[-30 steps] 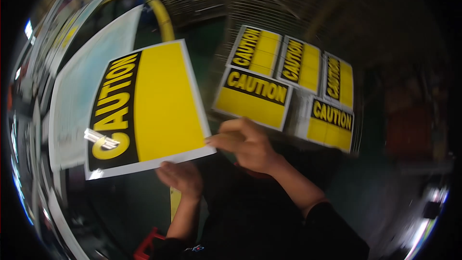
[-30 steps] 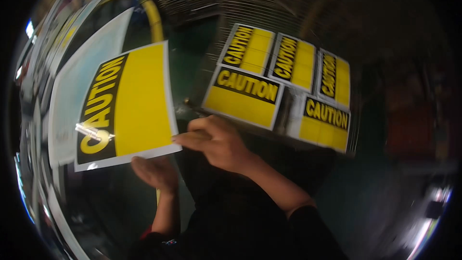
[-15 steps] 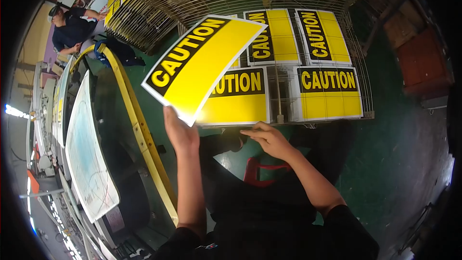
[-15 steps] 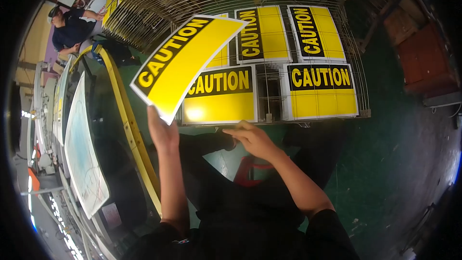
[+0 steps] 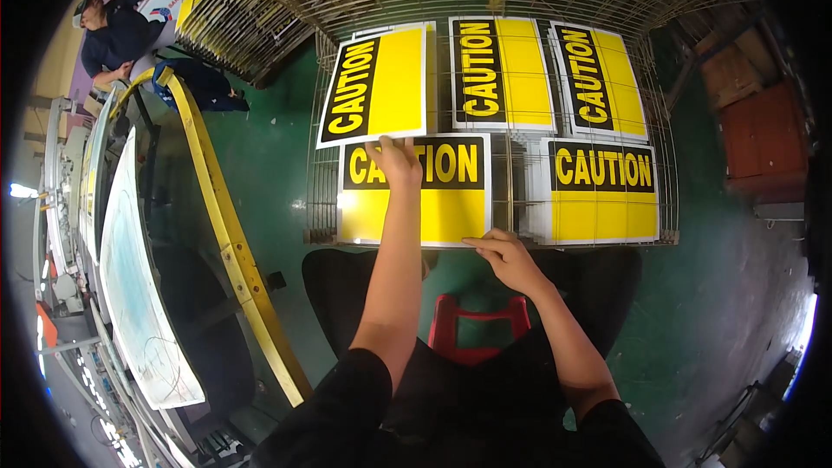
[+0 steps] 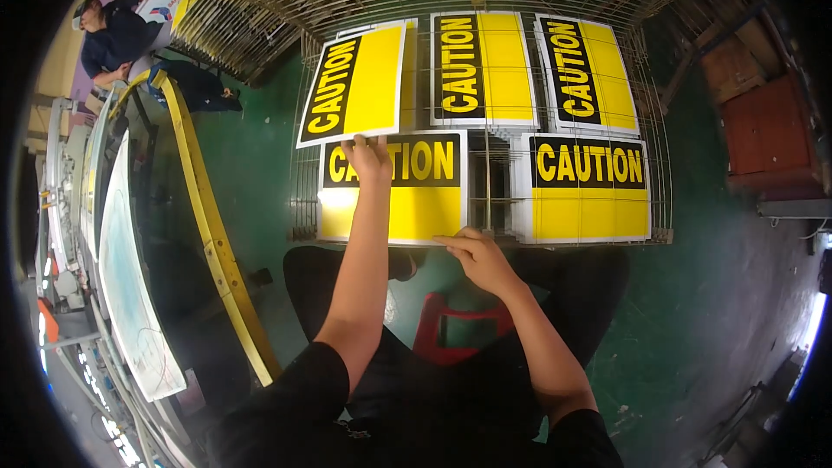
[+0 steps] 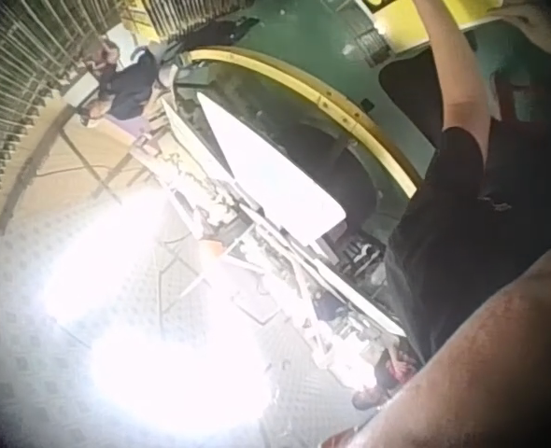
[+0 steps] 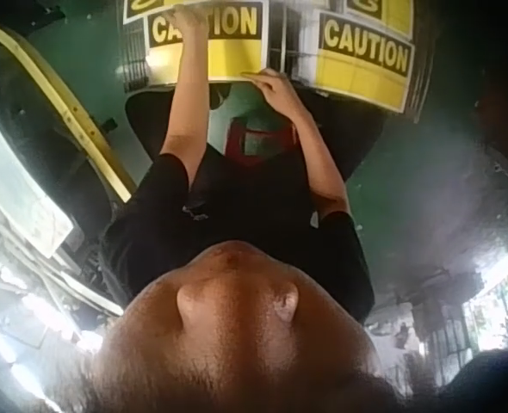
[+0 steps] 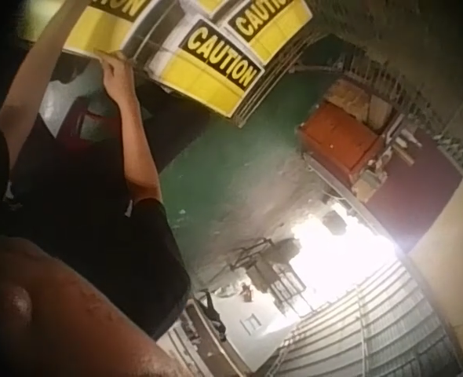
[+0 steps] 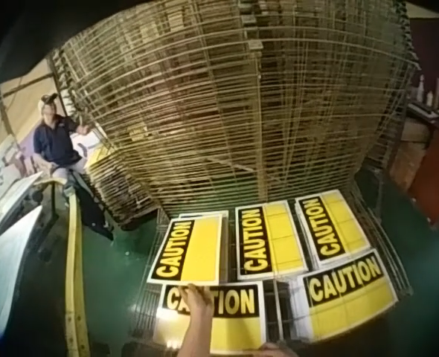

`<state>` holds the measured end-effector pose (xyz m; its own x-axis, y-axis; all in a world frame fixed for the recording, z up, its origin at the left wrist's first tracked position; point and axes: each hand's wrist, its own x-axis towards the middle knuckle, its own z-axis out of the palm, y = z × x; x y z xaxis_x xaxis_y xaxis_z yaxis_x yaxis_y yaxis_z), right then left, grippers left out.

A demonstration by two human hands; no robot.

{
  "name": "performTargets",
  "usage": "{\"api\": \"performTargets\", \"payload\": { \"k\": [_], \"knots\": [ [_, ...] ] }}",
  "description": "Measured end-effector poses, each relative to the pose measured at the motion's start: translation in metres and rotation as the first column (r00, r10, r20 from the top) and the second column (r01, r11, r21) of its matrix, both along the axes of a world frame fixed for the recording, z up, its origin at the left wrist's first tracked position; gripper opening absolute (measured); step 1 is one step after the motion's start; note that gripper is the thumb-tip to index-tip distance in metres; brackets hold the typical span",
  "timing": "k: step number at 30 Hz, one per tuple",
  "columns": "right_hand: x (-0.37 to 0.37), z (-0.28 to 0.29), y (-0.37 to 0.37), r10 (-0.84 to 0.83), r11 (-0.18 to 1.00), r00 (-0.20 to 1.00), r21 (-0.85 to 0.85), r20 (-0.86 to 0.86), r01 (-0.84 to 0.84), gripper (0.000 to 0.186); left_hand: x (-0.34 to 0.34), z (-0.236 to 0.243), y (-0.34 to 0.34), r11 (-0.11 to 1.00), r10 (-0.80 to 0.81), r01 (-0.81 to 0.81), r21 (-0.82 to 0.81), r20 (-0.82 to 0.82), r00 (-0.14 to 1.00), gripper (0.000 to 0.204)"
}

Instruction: The recorder is manually placing and removing printed 'CAUTION' stickers onto a screen printing alignment jig to layer or check the print.

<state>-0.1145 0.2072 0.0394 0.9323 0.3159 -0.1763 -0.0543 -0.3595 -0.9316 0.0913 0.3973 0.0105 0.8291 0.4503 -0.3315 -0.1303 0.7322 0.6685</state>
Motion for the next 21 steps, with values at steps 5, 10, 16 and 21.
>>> {"api": "performTargets", "payload": {
  "k": [5, 10, 16, 21],
  "knots": [
    [0.001, 0.000, 0.000, 0.005, 1.000, 0.999, -0.021, 0.049, -0.004, 0.032, 0.015, -0.023, 0.007, 0.993, -0.110, 0.111, 0.037, -0.013, 0.994, 0.058],
    [0.000, 0.000, 0.000, -0.019, 0.999, 1.000, 0.028, 0.017, 0.019, 0.033, 0.033, -0.021, -0.004, 0.996, -0.089, 0.085, -0.038, -0.109, 0.990, 0.051],
    [0.001, 0.001, -0.003, -0.026, 0.999, 0.999, 0.046, 0.020, 0.025, 0.032, 0.050, -0.017, -0.011, 0.990, -0.141, 0.139, -0.033, -0.058, 0.988, 0.045],
    [-0.001, 0.004, -0.005, -0.016, 1.000, 1.000, 0.024, 0.018, 0.015, 0.032, 0.060, -0.022, -0.008, 0.981, -0.173, 0.170, -0.096, -0.033, 0.984, 0.040]
  ]
}}
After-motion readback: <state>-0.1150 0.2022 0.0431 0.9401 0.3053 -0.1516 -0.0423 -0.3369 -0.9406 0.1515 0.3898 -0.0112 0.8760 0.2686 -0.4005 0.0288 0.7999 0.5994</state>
